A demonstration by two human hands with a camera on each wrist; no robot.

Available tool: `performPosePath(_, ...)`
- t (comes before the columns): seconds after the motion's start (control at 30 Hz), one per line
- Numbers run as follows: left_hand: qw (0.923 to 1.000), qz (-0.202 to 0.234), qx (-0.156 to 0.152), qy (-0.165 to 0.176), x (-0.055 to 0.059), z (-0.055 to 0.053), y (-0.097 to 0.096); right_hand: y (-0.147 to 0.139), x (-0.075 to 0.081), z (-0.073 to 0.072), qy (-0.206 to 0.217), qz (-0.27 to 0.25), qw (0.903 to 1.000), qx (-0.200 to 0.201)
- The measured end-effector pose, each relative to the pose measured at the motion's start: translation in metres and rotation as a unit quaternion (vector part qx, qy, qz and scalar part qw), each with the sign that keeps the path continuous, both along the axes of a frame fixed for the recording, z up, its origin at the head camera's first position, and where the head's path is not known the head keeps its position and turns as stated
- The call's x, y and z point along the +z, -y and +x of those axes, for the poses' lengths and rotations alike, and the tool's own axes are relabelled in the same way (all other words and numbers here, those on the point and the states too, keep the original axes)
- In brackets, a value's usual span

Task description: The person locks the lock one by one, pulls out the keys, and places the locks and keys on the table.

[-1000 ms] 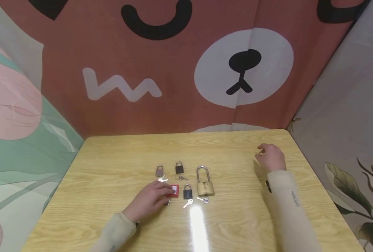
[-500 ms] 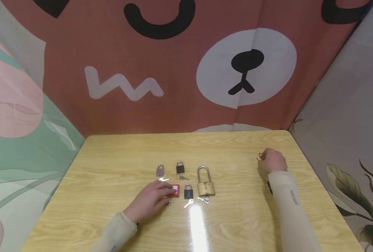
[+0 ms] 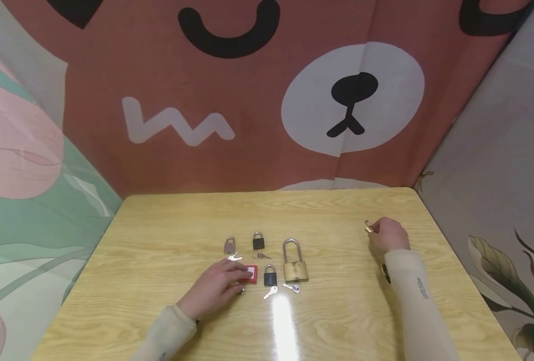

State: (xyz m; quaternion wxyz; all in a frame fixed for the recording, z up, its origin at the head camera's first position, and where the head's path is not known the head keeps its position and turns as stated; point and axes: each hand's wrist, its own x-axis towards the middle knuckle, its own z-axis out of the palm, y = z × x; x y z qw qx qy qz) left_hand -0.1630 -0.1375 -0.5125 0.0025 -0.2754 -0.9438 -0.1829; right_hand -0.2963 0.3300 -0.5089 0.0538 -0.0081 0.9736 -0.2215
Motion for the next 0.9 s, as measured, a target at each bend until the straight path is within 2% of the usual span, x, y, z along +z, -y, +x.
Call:
performPosePath(0.2, 1.0, 0.004, -0.004, 0.0, 0.0, 0.0, -0.001, 0.0, 0.001, 0.004, -0.011, -0.016, 0.9998, 0.003)
performPosePath(0.43, 1.0, -0.001, -0.005, -0.001, -0.001, -0.001, -0.001, 0.013, 0.009, 0.009, -0.036, -0.078, 0.9963, 0.006)
performPosePath(0.6, 1.0, -0.002, -0.006, -0.004, -0.003, -0.002, 0.0, 0.033, 0.02, 0.018, -0.068, -0.117, 0.9894, 0.052)
performPosePath(0.73, 1.0, 0.001, -0.004, -0.008, -0.002, -0.001, -0.001, 0.058, 0.031, 0.027, -0.1, -0.13, 0.982, 0.094)
performPosePath(0.9, 0.9992, 0.04, 0.0, -0.005, 0.001, -0.002, -0.003, 0.095, 0.043, 0.036, -0.143, -0.14, 0.9683, 0.149)
